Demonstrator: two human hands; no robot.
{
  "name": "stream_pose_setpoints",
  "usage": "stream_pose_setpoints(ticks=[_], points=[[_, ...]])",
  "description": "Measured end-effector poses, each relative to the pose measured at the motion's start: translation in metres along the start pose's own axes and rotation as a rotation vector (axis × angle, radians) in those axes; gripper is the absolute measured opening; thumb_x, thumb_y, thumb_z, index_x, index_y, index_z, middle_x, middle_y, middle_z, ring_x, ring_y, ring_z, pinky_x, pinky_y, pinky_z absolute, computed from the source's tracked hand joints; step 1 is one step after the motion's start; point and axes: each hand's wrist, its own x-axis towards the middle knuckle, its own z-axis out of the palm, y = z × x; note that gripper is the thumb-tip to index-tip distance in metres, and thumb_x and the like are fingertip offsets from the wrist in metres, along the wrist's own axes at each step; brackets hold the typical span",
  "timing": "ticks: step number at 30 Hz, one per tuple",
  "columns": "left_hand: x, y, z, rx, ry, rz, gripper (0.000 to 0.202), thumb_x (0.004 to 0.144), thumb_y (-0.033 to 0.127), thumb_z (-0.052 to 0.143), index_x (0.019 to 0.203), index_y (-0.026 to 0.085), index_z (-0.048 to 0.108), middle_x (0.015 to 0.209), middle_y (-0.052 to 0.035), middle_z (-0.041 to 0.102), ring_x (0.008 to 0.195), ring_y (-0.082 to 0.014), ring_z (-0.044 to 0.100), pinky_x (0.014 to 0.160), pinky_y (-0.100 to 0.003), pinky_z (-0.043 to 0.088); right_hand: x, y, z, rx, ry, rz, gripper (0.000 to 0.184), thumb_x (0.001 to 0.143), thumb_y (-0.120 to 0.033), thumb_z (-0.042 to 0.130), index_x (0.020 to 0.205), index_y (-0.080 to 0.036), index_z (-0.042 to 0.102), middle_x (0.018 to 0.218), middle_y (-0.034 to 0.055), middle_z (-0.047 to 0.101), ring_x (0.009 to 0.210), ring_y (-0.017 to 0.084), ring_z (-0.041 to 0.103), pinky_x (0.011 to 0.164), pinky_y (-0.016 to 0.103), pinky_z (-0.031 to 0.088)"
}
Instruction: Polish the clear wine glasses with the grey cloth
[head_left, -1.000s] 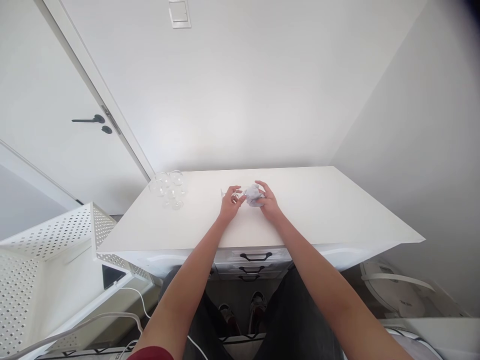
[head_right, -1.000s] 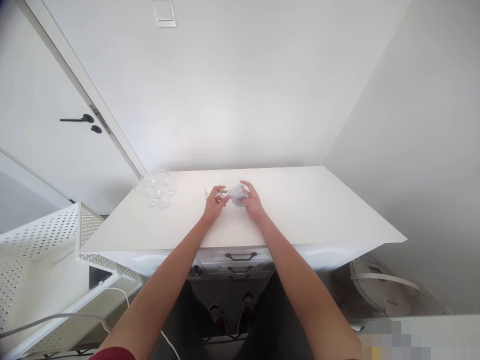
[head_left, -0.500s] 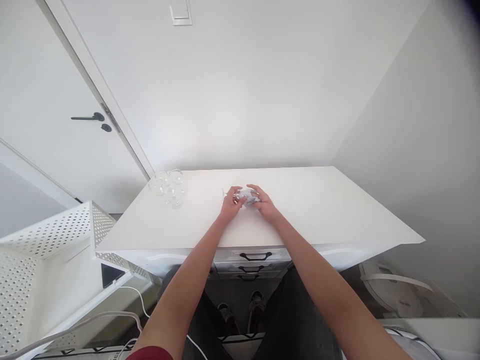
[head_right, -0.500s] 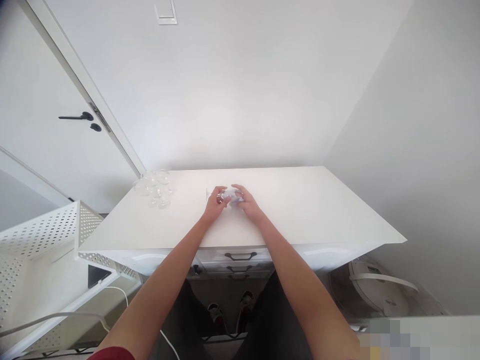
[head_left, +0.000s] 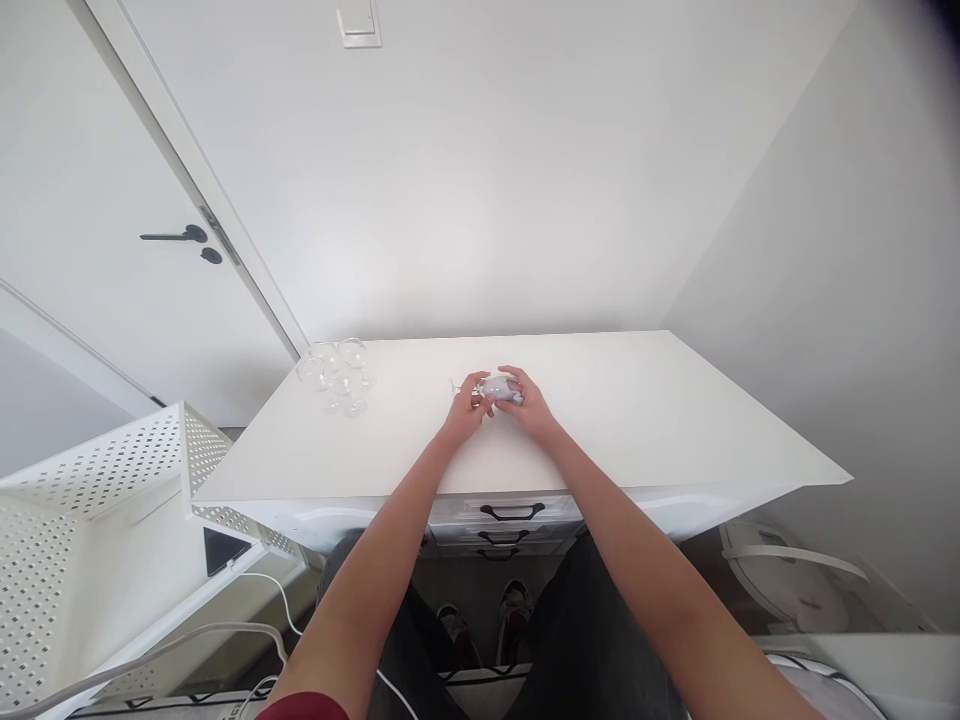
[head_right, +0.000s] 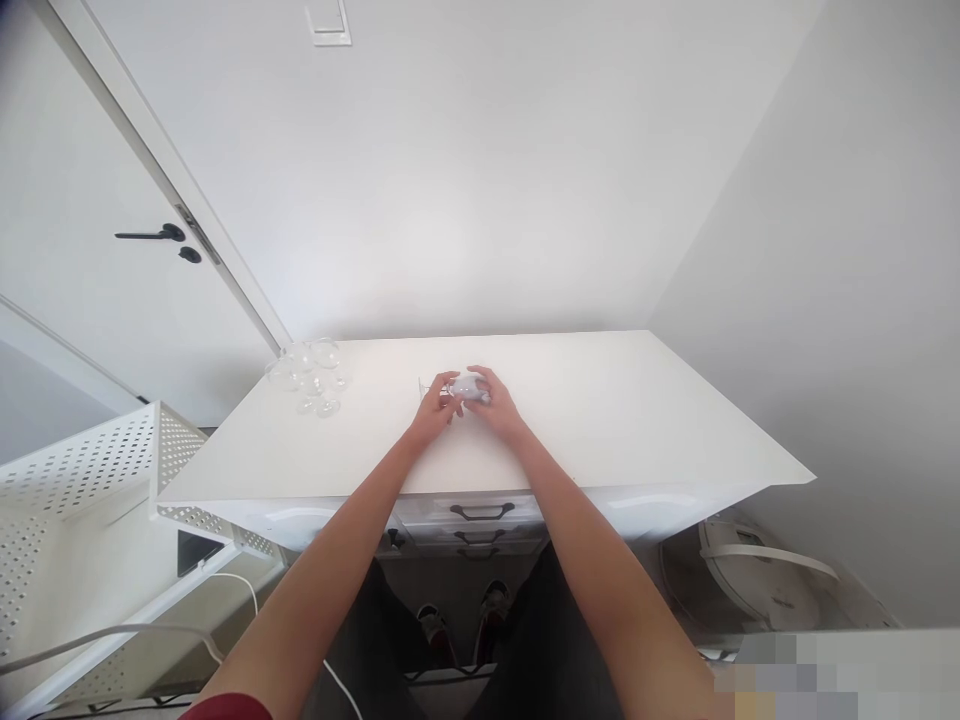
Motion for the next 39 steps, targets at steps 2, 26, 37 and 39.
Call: stream_pose_setpoints(ticks=[2,26,37,39], points=[[-0.002,0.005,0.002,-0.013,-0.054,0.022,0.059,0.100,0.044,0.057,0.155,0.033,0.042,0.145,-0.0142,0.052,0.079,-0.0117,0.070,0.056,-0.023,0.051,0.002,0.000,-0.003,0.088,0.100,0.001,0.067,0.074,-0.035,0.086,0.134,-0.030,0.057,0.108,0.0041,0.072,0.089,0.021,0.068,0.084,0.038,0.055],[-0.001,0.004,-0.001,-0.023,-0.093,-0.136,0.039,0.083,0.052,0.075,0.096,0.016,0.071,0.068,-0.0019,0.064,0.061,-0.0135,0.060,0.061,-0.029,0.053,0.011,0.017,-0.016,0.245,0.462,-0.074,0.046,0.065,-0.018,0.061,0.110,-0.026,0.069,0.098,0.0009,0.071,0.087,0.018,0.063,0.074,0.031,0.051],[0.001,0.002,-0.007,-0.006,0.289,-0.040,0.038,0.089,0.057,0.067,0.100,0.020,0.066,0.074,-0.0003,0.059,0.066,-0.0128,0.055,0.061,-0.027,0.050,0.016,0.029,-0.025,0.438,0.821,0.153,0.030,0.071,-0.034,0.075,0.098,-0.024,0.065,0.097,0.0031,0.073,0.091,0.021,0.070,0.071,0.032,0.060],[-0.001,0.005,-0.006,0.002,0.189,-0.014,0.039,0.089,0.058,0.068,0.100,0.020,0.067,0.074,-0.0005,0.058,0.067,-0.0134,0.055,0.061,-0.026,0.049,0.014,0.025,-0.017,0.356,0.621,0.155,0.031,0.070,-0.035,0.078,0.096,-0.022,0.066,0.090,0.0040,0.073,0.090,0.025,0.070,0.073,0.036,0.059]])
